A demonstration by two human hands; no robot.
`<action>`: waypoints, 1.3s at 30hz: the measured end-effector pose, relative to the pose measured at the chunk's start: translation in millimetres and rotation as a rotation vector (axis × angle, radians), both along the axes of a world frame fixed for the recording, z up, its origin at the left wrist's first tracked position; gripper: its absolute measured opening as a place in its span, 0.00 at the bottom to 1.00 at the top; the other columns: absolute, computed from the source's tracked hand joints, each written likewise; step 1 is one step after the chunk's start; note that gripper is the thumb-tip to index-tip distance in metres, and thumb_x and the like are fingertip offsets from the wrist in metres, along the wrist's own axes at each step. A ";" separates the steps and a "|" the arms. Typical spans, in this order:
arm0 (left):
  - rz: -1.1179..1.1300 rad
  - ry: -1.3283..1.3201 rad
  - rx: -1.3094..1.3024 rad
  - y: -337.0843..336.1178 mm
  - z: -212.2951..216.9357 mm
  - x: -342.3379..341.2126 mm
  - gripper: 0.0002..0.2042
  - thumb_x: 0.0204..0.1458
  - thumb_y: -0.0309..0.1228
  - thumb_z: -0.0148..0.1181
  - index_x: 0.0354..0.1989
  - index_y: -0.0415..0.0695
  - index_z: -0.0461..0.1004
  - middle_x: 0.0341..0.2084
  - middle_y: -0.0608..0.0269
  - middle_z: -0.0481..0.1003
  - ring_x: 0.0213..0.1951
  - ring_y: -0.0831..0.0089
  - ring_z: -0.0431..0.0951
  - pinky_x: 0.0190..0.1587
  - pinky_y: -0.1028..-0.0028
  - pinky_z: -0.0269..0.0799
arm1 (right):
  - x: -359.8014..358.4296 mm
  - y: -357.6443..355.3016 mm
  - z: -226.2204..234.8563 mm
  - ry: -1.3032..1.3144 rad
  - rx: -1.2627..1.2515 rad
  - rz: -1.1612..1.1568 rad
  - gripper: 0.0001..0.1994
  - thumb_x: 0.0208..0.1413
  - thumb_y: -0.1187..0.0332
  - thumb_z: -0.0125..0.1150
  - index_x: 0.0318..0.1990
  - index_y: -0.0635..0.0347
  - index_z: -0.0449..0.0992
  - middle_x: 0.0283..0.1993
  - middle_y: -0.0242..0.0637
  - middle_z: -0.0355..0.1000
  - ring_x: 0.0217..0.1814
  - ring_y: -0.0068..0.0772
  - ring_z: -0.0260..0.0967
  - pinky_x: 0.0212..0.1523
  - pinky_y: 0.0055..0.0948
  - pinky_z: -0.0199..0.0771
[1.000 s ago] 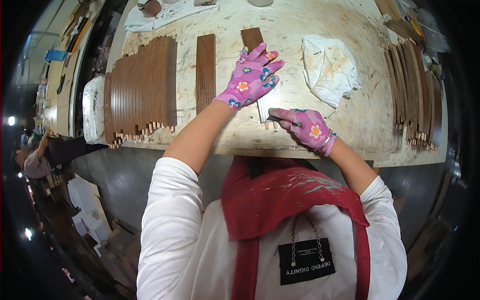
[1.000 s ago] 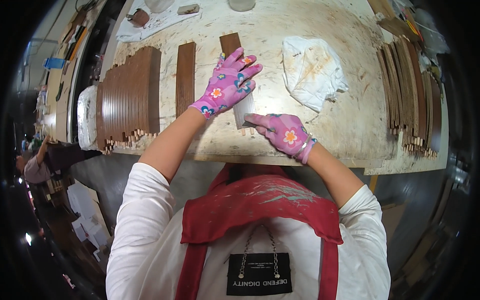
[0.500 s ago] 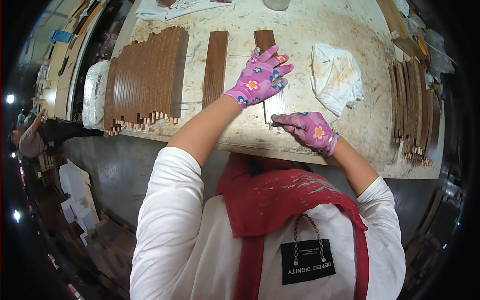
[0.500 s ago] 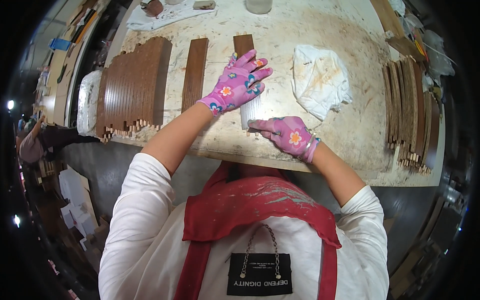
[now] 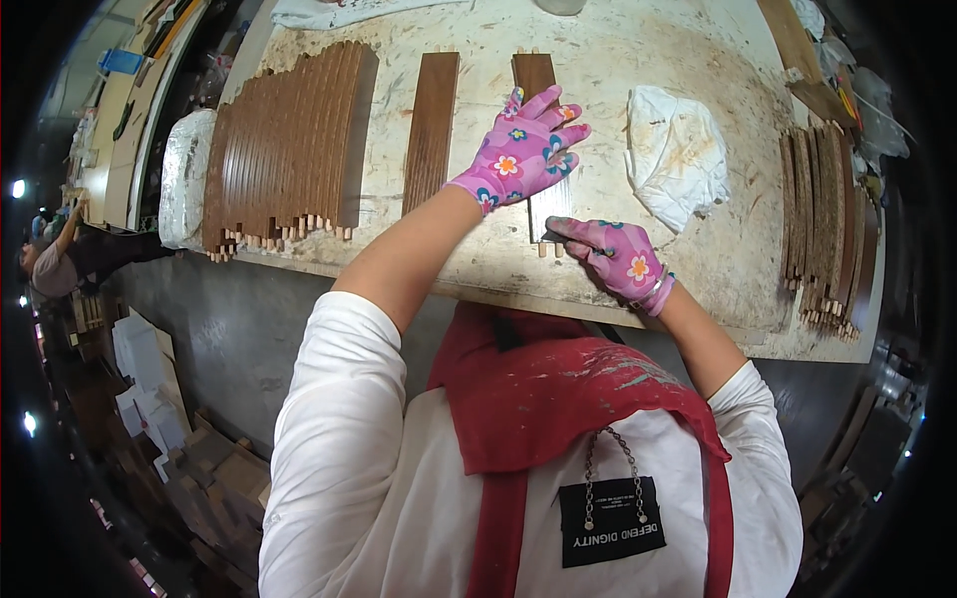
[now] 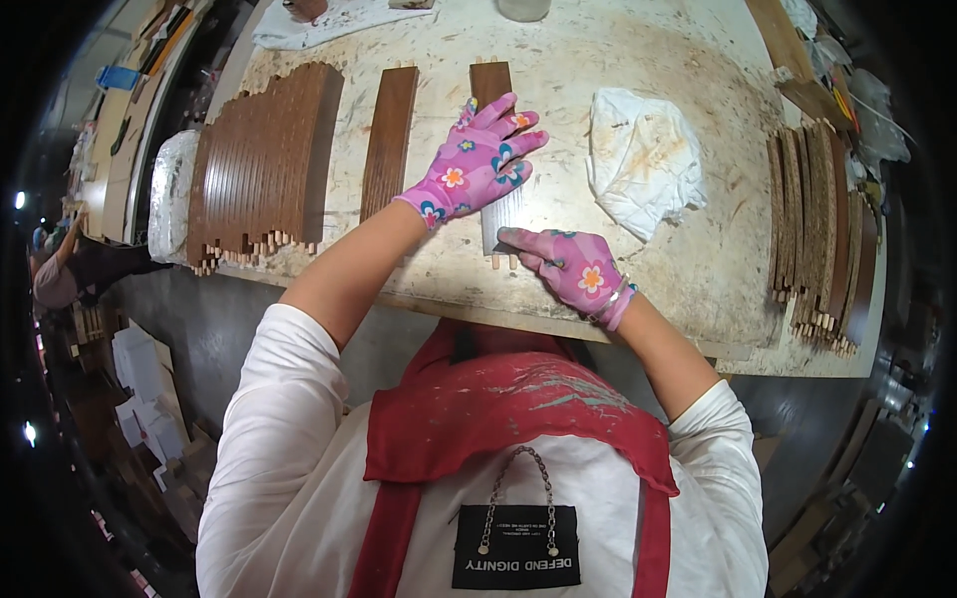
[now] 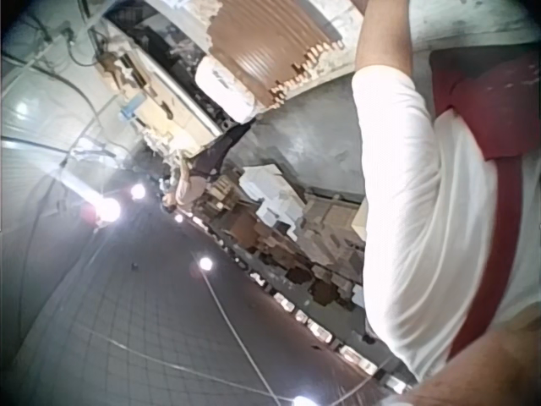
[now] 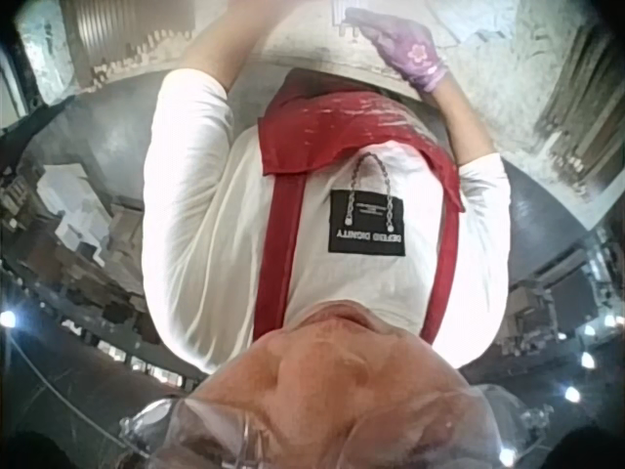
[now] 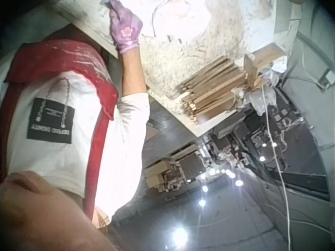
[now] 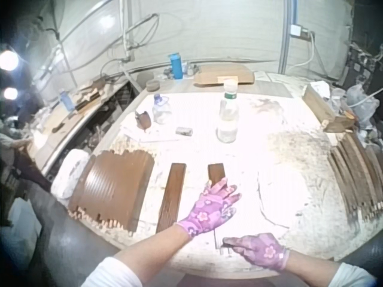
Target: The person wipes wood panels with a cloth, applies liquid from a bottle, and scrapes the edges with a tool to remove residue.
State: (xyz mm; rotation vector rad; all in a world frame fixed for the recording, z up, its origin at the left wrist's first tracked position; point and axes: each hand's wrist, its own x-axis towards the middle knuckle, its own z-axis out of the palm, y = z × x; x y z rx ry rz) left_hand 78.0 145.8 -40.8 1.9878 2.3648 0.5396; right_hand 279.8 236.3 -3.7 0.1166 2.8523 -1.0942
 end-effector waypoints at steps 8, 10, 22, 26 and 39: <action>0.003 0.000 -0.011 0.4 0.7 1.2 0.20 0.57 0.41 0.51 0.59 0.58 0.69 0.62 0.68 0.63 0.69 0.61 0.50 0.68 0.50 0.43 | -3.8 7.6 3.9 -0.036 -0.053 0.056 0.17 0.59 0.62 0.51 0.55 0.40 0.73 0.39 0.40 0.77 0.36 0.45 0.75 0.37 0.38 0.73; 0.004 -0.007 -0.002 -0.5 -0.9 1.5 0.20 0.57 0.41 0.50 0.59 0.58 0.69 0.62 0.68 0.63 0.69 0.61 0.50 0.68 0.50 0.43 | -5.7 9.3 5.5 -0.046 -0.066 0.070 0.17 0.59 0.62 0.51 0.56 0.40 0.73 0.40 0.41 0.77 0.38 0.46 0.75 0.39 0.39 0.73; -0.004 -0.005 -0.015 0.0 -0.3 -0.5 0.20 0.57 0.42 0.50 0.58 0.57 0.69 0.62 0.67 0.63 0.69 0.61 0.50 0.68 0.49 0.43 | -0.4 11.7 -2.5 -0.068 -0.075 0.154 0.17 0.58 0.61 0.54 0.55 0.39 0.74 0.44 0.41 0.77 0.41 0.45 0.76 0.42 0.36 0.74; -0.010 -0.029 0.009 -0.2 -1.4 2.1 0.20 0.57 0.41 0.50 0.58 0.57 0.69 0.62 0.67 0.63 0.69 0.61 0.50 0.68 0.49 0.43 | 1.9 8.2 -9.1 0.145 -0.310 -0.017 0.16 0.59 0.61 0.53 0.54 0.44 0.75 0.44 0.41 0.77 0.40 0.42 0.76 0.41 0.34 0.76; -0.005 -0.010 -0.006 1.1 1.7 0.7 0.20 0.56 0.41 0.51 0.58 0.57 0.69 0.62 0.68 0.63 0.69 0.61 0.50 0.68 0.50 0.44 | -1.3 7.3 -11.1 0.018 -0.036 0.048 0.17 0.58 0.59 0.53 0.55 0.36 0.73 0.38 0.36 0.78 0.34 0.40 0.75 0.34 0.35 0.74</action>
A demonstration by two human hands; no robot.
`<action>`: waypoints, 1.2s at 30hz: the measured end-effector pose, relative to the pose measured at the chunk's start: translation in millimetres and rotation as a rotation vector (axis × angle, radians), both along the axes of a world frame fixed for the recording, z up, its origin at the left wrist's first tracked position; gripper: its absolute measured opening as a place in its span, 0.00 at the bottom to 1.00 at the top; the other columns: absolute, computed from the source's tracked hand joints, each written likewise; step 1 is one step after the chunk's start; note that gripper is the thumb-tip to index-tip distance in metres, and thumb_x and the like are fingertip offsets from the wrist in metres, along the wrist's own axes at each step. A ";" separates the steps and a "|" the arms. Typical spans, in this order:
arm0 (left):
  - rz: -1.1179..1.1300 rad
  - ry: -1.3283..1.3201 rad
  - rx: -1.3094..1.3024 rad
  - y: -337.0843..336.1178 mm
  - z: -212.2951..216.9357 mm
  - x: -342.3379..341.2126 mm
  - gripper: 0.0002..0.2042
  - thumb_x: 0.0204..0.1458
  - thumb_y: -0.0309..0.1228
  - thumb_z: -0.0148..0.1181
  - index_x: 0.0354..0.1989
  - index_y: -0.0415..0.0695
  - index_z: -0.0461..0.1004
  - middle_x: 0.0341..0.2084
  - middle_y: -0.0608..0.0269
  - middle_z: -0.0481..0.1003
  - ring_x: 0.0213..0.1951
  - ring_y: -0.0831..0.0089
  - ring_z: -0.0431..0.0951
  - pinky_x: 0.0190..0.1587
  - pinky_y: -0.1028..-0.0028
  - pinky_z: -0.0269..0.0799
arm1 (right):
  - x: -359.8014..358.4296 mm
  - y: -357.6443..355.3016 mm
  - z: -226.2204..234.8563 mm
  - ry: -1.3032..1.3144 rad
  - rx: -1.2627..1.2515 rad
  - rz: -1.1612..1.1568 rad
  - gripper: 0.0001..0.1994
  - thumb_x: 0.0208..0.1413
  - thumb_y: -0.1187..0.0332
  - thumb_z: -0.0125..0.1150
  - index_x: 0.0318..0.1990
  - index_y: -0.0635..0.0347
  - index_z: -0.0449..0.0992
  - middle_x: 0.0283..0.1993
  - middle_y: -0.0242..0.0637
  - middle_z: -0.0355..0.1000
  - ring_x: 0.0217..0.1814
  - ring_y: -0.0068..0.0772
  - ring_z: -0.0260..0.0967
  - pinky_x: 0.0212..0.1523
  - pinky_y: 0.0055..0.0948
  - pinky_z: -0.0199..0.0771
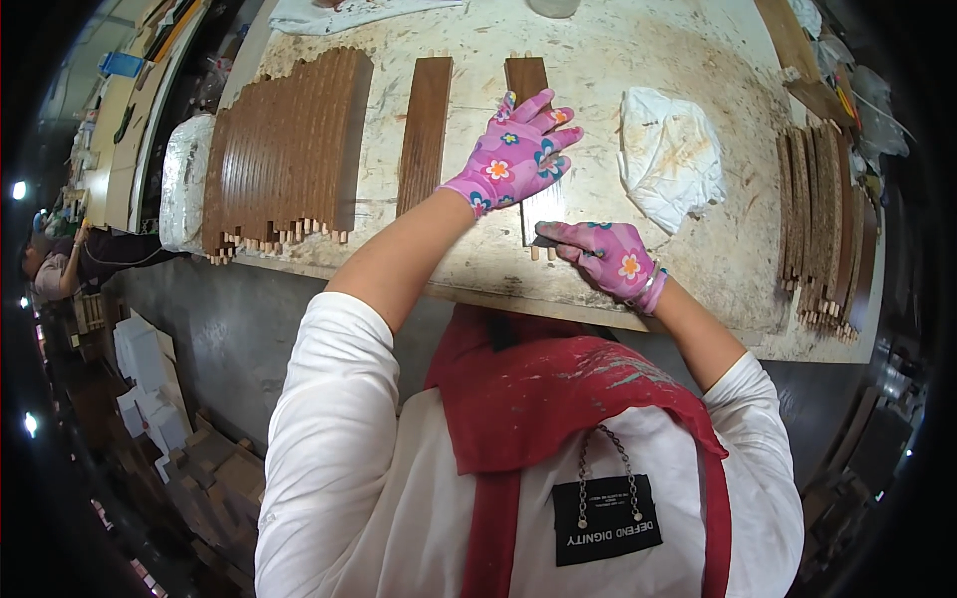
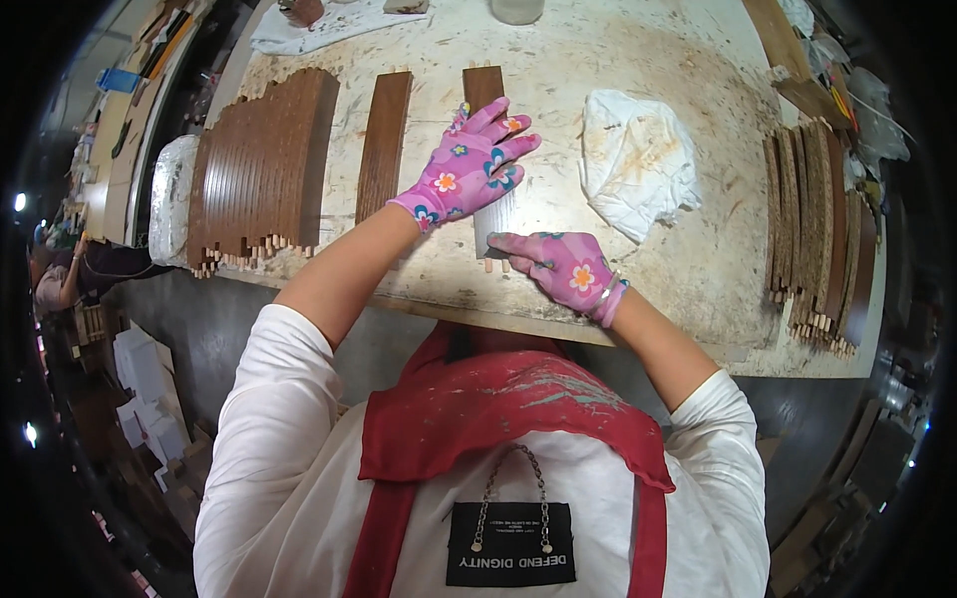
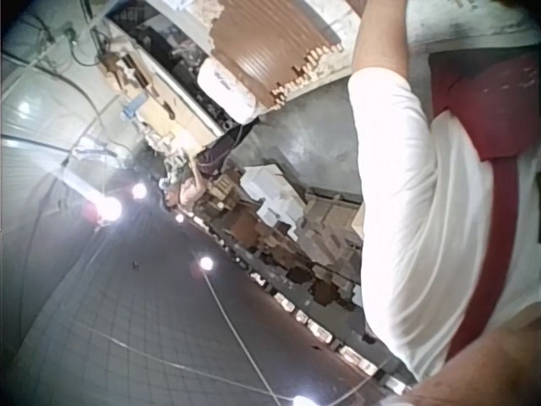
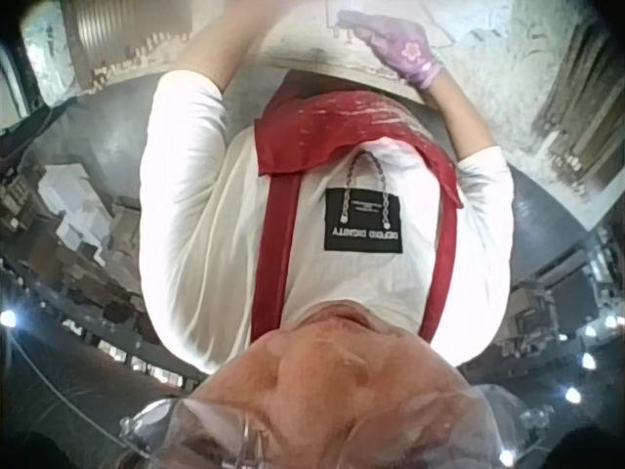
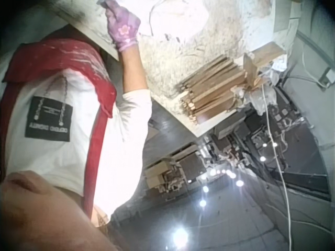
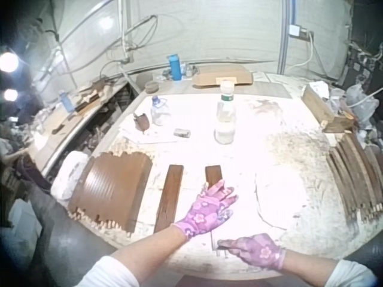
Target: The person wipes wood panels with a cloth, applies liquid from a bottle, and scrapes the edges with a tool to remove residue.
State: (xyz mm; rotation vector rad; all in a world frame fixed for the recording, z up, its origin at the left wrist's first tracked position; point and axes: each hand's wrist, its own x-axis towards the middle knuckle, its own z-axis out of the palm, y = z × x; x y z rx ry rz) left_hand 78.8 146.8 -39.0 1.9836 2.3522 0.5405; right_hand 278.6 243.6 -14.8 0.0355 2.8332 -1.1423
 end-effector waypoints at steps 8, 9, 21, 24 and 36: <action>-0.007 -0.006 0.035 -2.9 -3.3 1.3 0.20 0.56 0.41 0.50 0.58 0.57 0.69 0.61 0.67 0.63 0.68 0.61 0.50 0.68 0.49 0.43 | 6.2 -6.4 1.7 0.033 -0.318 -0.035 0.16 0.59 0.61 0.54 0.55 0.48 0.74 0.47 0.44 0.76 0.43 0.44 0.76 0.45 0.34 0.75; 0.000 -0.005 0.033 -1.5 -2.9 -0.1 0.20 0.56 0.41 0.50 0.58 0.57 0.69 0.61 0.67 0.63 0.68 0.61 0.50 0.68 0.49 0.43 | 7.0 -5.7 -3.3 0.097 -0.380 -0.118 0.17 0.60 0.61 0.54 0.55 0.52 0.74 0.47 0.45 0.76 0.44 0.44 0.76 0.46 0.33 0.75; 0.002 0.015 0.036 -1.7 -5.0 -0.3 0.20 0.56 0.41 0.50 0.59 0.57 0.69 0.61 0.68 0.63 0.69 0.62 0.50 0.68 0.51 0.43 | 5.5 -7.7 -2.6 0.124 -0.058 -0.064 0.16 0.59 0.62 0.54 0.54 0.42 0.75 0.39 0.41 0.77 0.32 0.44 0.75 0.34 0.35 0.75; -0.001 0.015 0.029 -2.5 -4.2 -0.8 0.20 0.56 0.41 0.50 0.59 0.57 0.68 0.61 0.68 0.63 0.69 0.62 0.50 0.68 0.51 0.43 | 2.1 -4.1 6.9 0.056 -0.033 -0.027 0.16 0.58 0.62 0.53 0.54 0.42 0.75 0.40 0.41 0.77 0.33 0.43 0.75 0.34 0.35 0.75; 0.013 0.011 0.014 -1.0 -3.0 0.8 0.20 0.56 0.41 0.50 0.58 0.58 0.69 0.62 0.68 0.63 0.68 0.61 0.50 0.69 0.51 0.42 | 3.6 -3.5 -15.2 0.236 -0.085 -0.039 0.16 0.58 0.61 0.54 0.54 0.40 0.75 0.36 0.38 0.77 0.32 0.43 0.75 0.33 0.36 0.74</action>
